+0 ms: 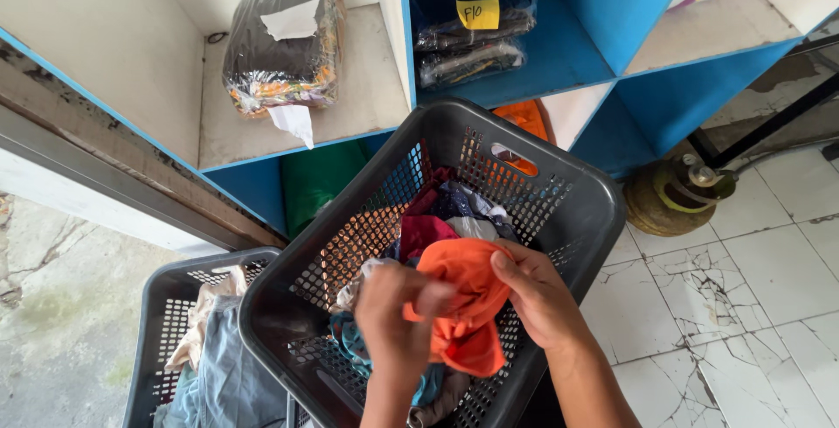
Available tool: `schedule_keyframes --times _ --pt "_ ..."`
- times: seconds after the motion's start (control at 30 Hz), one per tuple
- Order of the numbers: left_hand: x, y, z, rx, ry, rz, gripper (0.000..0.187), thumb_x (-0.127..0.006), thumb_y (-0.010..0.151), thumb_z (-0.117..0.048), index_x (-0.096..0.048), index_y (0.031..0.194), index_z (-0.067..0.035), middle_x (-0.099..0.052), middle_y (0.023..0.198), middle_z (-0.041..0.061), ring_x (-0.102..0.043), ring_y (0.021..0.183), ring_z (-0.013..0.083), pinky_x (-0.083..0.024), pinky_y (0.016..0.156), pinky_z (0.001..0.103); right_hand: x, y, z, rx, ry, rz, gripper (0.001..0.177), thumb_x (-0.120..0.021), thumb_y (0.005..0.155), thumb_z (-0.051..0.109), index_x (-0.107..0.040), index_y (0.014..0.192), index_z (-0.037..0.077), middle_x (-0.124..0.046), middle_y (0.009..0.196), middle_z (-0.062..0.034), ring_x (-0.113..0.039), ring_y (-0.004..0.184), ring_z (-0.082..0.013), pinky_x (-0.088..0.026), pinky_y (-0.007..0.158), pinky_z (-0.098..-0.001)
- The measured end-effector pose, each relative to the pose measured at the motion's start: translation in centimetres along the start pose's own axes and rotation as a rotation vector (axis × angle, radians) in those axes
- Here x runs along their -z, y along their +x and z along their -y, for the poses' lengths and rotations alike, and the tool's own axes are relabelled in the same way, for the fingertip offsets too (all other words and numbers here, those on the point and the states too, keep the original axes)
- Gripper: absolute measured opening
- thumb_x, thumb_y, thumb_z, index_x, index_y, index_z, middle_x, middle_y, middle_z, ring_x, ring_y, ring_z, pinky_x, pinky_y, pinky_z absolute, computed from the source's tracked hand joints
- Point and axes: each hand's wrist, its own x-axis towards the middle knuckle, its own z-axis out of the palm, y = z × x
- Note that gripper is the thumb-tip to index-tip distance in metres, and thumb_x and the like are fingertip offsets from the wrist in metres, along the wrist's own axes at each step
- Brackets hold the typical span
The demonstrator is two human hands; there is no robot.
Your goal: The person handles various pieces of clothing from one laundry basket, shaking them out and placing some into another basket while others remain in the original basket.
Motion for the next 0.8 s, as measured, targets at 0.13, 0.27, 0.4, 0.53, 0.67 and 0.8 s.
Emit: schedule_keyframes --times 0.13,0.27,0.4,0.53,0.67,0.8 --pt "0.2 1.0 -2.2 -0.161 0.26 0.165 0.036 -0.085 0.074 -0.027 -0.072 0.1 -0.007 -0.073 0.105 0.006 -0.064 0.096 0.0283 -0.047 0.087 0.043 -0.2 -0.2 0.0 0.022 0.003 -0.09 0.043 -0.06 0.102 0.033 -0.065 0.121 -0.005 -0.073 0.107 -0.0117 -0.067 0.096 -0.0175 -0.051 0.085 -0.0344" --pt "0.0 1.1 -1.7 -0.071 0.321 0.229 0.037 -0.086 0.067 -0.022 -0.078 0.101 -0.009 -0.076 0.095 0.006 -0.065 0.1 0.0255 -0.042 0.096 0.048 -0.5 -0.5 0.7 0.061 0.036 -0.124 0.037 -0.058 0.103 0.031 -0.064 0.116 -0.002 -0.071 0.109 -0.008 -0.064 0.104 -0.0141 -0.048 0.094 -0.0315" --pt "-0.1 1.0 -1.3 -0.022 0.312 0.165 0.024 -0.084 0.07 -0.012 -0.078 0.093 -0.013 -0.076 0.083 0.001 -0.069 0.092 0.0212 -0.045 0.098 0.046 -0.1 -0.3 0.7 0.087 -0.013 -0.161 0.03 -0.062 0.097 0.025 -0.064 0.116 0.002 -0.069 0.109 -0.0052 -0.062 0.106 -0.012 -0.047 0.096 -0.03" --pt "1.3 1.2 -1.2 0.143 0.062 -0.016 0.024 -0.082 0.073 -0.004 -0.078 0.096 -0.011 -0.077 0.093 0.005 -0.071 0.088 0.0147 -0.056 0.078 0.03 2.5 0.5 -0.5 0.221 -0.248 -0.249 0.03 -0.071 0.097 0.02 -0.064 0.116 -0.002 -0.067 0.107 -0.0076 -0.062 0.106 -0.0139 -0.046 0.099 -0.0306" --pt "1.8 1.5 -0.4 0.355 -0.251 -0.071 0.012 -0.069 0.091 0.002 -0.07 0.101 -0.003 -0.072 0.092 0.007 -0.066 0.084 0.0104 -0.052 0.074 0.026 3.7 0.9 -1.6 0.292 -0.25 -0.214 0.044 -0.079 0.099 0.03 -0.058 0.122 -0.001 -0.059 0.114 -0.0093 -0.056 0.11 -0.0171 -0.045 0.101 -0.0332" --pt "1.4 1.5 -0.2 0.416 -0.721 -0.073 0.006 -0.06 0.109 -0.001 -0.055 0.113 0.0 -0.065 0.104 0.012 -0.06 0.092 0.0122 -0.05 0.083 0.028 2.9 1.7 -3.1 0.545 -0.72 -0.145 0.072 -0.084 0.081 0.036 -0.049 0.134 0.003 -0.053 0.136 -0.0099 -0.051 0.127 -0.0219 -0.04 0.103 -0.0362"
